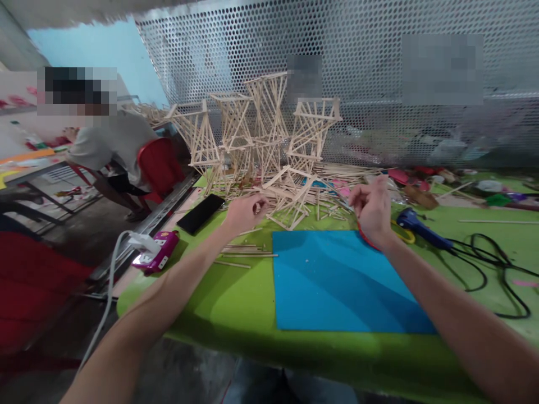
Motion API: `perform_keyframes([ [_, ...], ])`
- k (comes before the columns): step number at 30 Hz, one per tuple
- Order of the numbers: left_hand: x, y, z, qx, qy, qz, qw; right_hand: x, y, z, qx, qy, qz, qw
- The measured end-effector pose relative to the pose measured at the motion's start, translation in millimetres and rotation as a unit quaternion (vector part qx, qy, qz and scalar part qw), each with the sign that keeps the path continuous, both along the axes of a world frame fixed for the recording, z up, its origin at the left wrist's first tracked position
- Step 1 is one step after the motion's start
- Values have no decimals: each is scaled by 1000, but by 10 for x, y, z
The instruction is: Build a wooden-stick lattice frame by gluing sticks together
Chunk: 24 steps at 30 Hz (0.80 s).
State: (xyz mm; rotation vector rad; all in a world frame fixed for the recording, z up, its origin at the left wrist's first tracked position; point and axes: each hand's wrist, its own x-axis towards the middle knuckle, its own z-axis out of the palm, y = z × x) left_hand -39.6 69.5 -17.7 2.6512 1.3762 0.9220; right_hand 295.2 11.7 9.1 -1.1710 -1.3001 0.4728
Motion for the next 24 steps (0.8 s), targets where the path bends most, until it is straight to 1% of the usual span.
perform_keyframes([
  [2, 17, -35, 18, -1, 4, -17, 1000, 52, -3, 85, -73, 72, 52, 993],
  [4, 49, -59, 28, -11, 24, -36, 999, 78, 13, 134, -150, 137, 115, 972],
  [6, 86, -68, 28, -29, 58, -41, 997, 54, 37, 122, -203, 159, 154, 954],
  [7, 103, -66, 24, -38, 75, -38, 996, 22, 50, 89, -214, 153, 156, 952],
  [11, 142, -31, -9, -59, 111, -17, 992, -158, 93, -164, -218, 87, 140, 962],
  [12, 146, -23, -17, -59, 114, -13, 992, -191, 99, -231, -213, 46, 138, 966],
  [14, 155, -13, -31, -52, 120, -5, 991, -226, 103, -336, -179, -72, 123, 974],
  [16, 167, -15, -41, -41, 121, 3, 992, -237, 94, -392, -132, -194, 107, 966],
  [17, 173, -19, -45, -38, 118, 7, 992, -244, 87, -404, -119, -235, 108, 959],
  [18, 179, -24, -49, -36, 112, 10, 993, -258, 79, -408, -118, -252, 117, 953],
  [19, 184, -29, -53, -37, 105, 13, 994, -280, 74, -410, -130, -242, 131, 952],
  [20, 188, -33, -56, -37, 99, 17, 994, -311, 72, -413, -149, -210, 148, 955],
  [22, 195, -42, -61, -33, 92, 25, 995, -392, 89, -431, -181, -125, 175, 960],
  [24, 205, -53, -60, -22, 94, 32, 995, -476, 132, -473, -181, -81, 174, 965],
])
